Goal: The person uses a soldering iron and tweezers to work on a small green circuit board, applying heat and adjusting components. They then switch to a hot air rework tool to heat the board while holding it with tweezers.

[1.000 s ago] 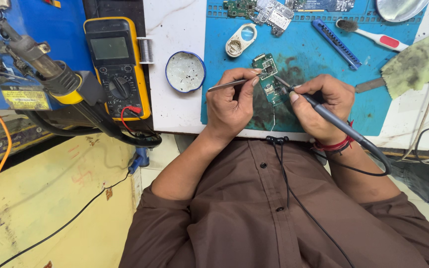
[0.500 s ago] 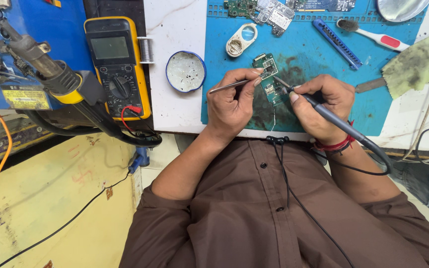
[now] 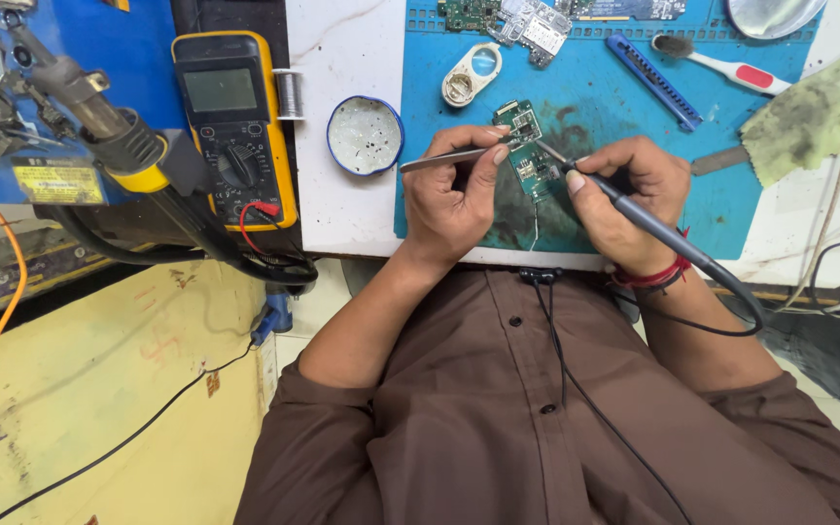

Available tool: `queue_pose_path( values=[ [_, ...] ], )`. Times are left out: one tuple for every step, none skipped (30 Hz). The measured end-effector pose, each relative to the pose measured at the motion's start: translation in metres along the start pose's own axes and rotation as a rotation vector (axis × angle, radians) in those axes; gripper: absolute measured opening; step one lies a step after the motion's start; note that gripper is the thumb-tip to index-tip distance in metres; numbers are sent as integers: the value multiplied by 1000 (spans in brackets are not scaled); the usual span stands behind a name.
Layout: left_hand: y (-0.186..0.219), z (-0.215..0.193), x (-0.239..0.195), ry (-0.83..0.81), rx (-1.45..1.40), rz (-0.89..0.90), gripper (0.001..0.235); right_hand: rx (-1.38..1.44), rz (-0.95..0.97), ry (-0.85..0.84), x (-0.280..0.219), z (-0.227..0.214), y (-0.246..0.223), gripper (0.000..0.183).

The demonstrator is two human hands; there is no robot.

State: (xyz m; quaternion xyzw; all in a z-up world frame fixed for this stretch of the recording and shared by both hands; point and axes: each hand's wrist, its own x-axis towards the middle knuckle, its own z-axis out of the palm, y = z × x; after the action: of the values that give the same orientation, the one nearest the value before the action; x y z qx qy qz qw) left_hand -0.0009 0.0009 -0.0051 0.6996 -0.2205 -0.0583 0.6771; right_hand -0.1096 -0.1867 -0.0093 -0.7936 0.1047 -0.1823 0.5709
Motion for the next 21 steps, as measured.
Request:
queue_pose_path(
  values=[
    [0, 0, -1, 5, -14, 5, 12, 10, 9, 0, -1, 1, 0, 11],
    [-1, 1, -1, 12, -20, 6, 13, 19, 16, 0, -1, 1, 1, 11],
    [-2, 1, -1, 20, -27, 7, 13, 28, 23, 0, -2, 1, 2, 11],
    [-2, 1, -1, 27, -35, 8, 14, 42, 10, 13, -3, 1, 4, 12],
    [-2, 1, -2, 30, -48, 13, 14, 56, -3, 26, -4, 3, 6, 14],
    [-3, 0, -3, 32, -63, 18, 14, 68, -16, 39, -5, 3, 9, 15],
    [-4, 0, -3, 34, -78, 23, 14, 62, -22, 55, -6, 3, 11, 17],
    [-5, 0, -4, 45, -74, 55, 14, 56, -30, 71, -7, 3, 12, 19],
    [-6, 0, -5, 57, -70, 87, 14, 50, -37, 87, -7, 4, 13, 21],
    [-7, 0, -7, 70, -66, 116, 14, 39, -47, 98, -7, 4, 13, 21],
    [-8, -1, -9, 86, -88, 136, 14, 27, -56, 109, -7, 5, 10, 21],
    [-9, -1, -11, 102, -110, 157, 15, 17, -67, 119, -6, 7, 7, 22],
    [-10, -2, -13, 117, -131, 178, 15, 17, -66, 130, -4, 10, 2, 21],
    [-11, -4, -16, 120, -163, 183, 16, 16, -68, 140, -1, 14, -5, 21],
    [-11, -7, -20, 122, -195, 188, 17, 16, -69, 150, 3, 19, -14, 20],
    [-11, -10, -25, 125, -228, 193, 18, -31, -122, 120, 9, 24, -24, 19],
    [-10, -15, -30, 135, -231, 185, 18, -78, -175, 89, 15, 29, -35, 18],
    [-9, -24, -38, 148, -235, 174, 18, -126, -226, 55, 22, 34, -48, 18],
    [-8, -32, -47, 161, -239, 163, 18, -196, -313, 21, 30, 39, -62, 19],
    [-6, -41, -56, 184, -236, 162, 18, -258, -407, -17, 42, 45, -75, 21],
    [-2, -51, -66, 208, -233, 160, 18, -321, -502, -54, 55, 53, -89, 23]
  ],
)
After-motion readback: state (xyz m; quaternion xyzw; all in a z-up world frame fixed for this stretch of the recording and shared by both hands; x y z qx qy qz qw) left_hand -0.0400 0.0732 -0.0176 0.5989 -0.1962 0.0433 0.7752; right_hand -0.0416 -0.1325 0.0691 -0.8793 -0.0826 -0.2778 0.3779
